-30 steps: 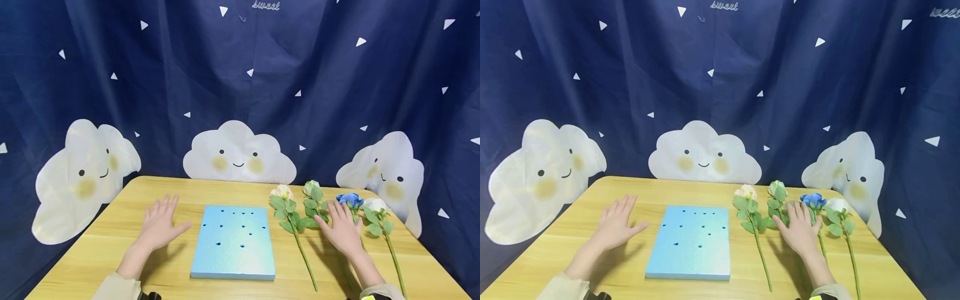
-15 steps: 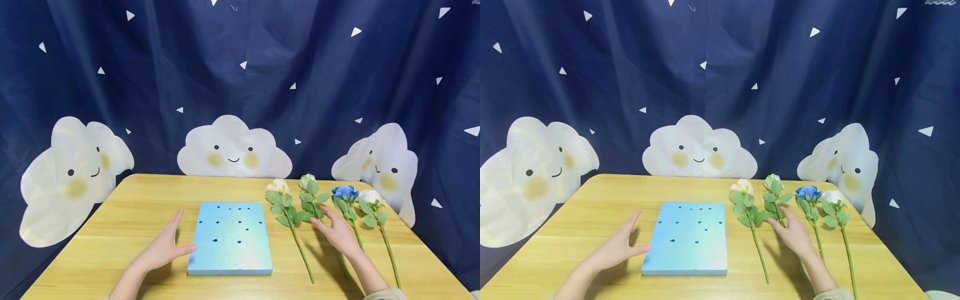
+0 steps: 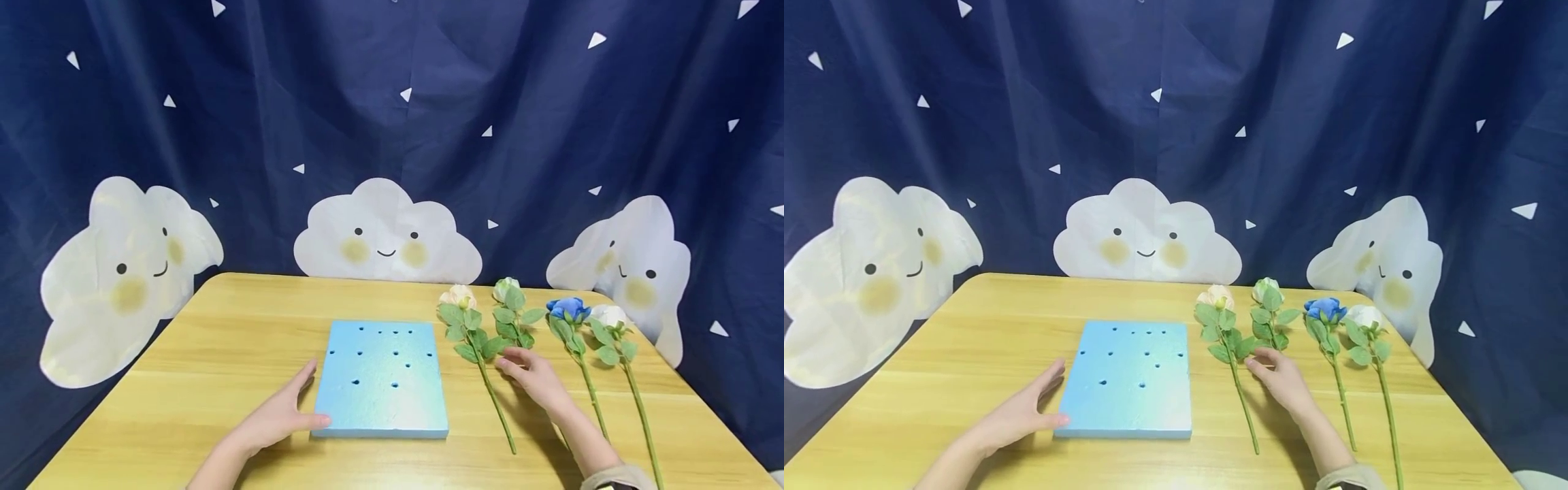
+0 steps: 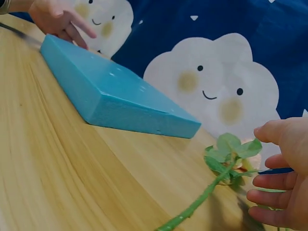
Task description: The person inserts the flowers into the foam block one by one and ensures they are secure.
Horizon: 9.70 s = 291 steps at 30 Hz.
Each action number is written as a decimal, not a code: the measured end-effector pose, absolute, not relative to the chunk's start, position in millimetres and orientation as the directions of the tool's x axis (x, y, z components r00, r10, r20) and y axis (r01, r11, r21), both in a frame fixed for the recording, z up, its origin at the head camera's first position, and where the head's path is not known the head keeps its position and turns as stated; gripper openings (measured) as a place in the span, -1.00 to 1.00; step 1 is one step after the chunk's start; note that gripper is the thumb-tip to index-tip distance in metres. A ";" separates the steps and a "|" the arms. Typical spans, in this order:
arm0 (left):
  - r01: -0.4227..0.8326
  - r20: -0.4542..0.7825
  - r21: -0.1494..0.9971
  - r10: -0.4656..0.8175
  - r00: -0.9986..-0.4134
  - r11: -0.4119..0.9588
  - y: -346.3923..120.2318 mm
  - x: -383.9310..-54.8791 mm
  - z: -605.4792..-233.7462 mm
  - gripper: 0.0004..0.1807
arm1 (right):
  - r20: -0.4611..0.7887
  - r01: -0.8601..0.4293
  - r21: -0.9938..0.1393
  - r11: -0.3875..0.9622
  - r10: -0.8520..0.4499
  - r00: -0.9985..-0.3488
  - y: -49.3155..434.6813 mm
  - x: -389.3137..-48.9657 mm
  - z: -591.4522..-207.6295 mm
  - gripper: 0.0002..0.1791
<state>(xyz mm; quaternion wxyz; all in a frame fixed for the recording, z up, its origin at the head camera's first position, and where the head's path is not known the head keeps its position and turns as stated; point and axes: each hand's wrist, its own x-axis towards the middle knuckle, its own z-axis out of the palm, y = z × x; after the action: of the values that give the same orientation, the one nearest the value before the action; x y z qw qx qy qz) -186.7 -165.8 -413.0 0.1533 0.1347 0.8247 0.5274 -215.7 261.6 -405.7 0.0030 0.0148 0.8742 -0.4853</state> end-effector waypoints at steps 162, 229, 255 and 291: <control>0.144 -0.076 0.930 0.561 -0.825 0.339 -175.9 -197.4 -419.4 -0.02 | 0.383 -0.359 -0.863 0.355 -0.002 -0.924 112.7 -316.4 -372.6 -0.89; 0.173 -0.051 0.918 0.538 -0.841 0.357 -175.8 -198.1 -421.0 -0.03 | 0.514 -0.501 -0.693 0.519 -0.132 -0.848 100.4 -319.5 -386.4 -0.92; 0.148 -0.074 0.922 0.538 -0.840 0.358 -176.1 -199.4 -422.1 -0.02 | 0.487 -0.489 -0.718 0.495 -0.146 -0.861 110.2 -322.4 -393.8 -0.92; 0.166 -0.062 0.922 0.558 -0.827 0.349 -177.8 -201.0 -420.2 -0.01 | 0.636 -0.559 -0.607 0.565 -0.076 -0.768 103.5 -322.6 -399.5 -0.93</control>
<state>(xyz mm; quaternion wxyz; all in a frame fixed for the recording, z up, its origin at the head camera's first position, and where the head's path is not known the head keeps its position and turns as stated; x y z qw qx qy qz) -201.0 -177.8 -420.2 0.1872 0.2263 0.7998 0.5236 -322.6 103.5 -399.5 -0.2833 -0.1894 0.8379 -0.4264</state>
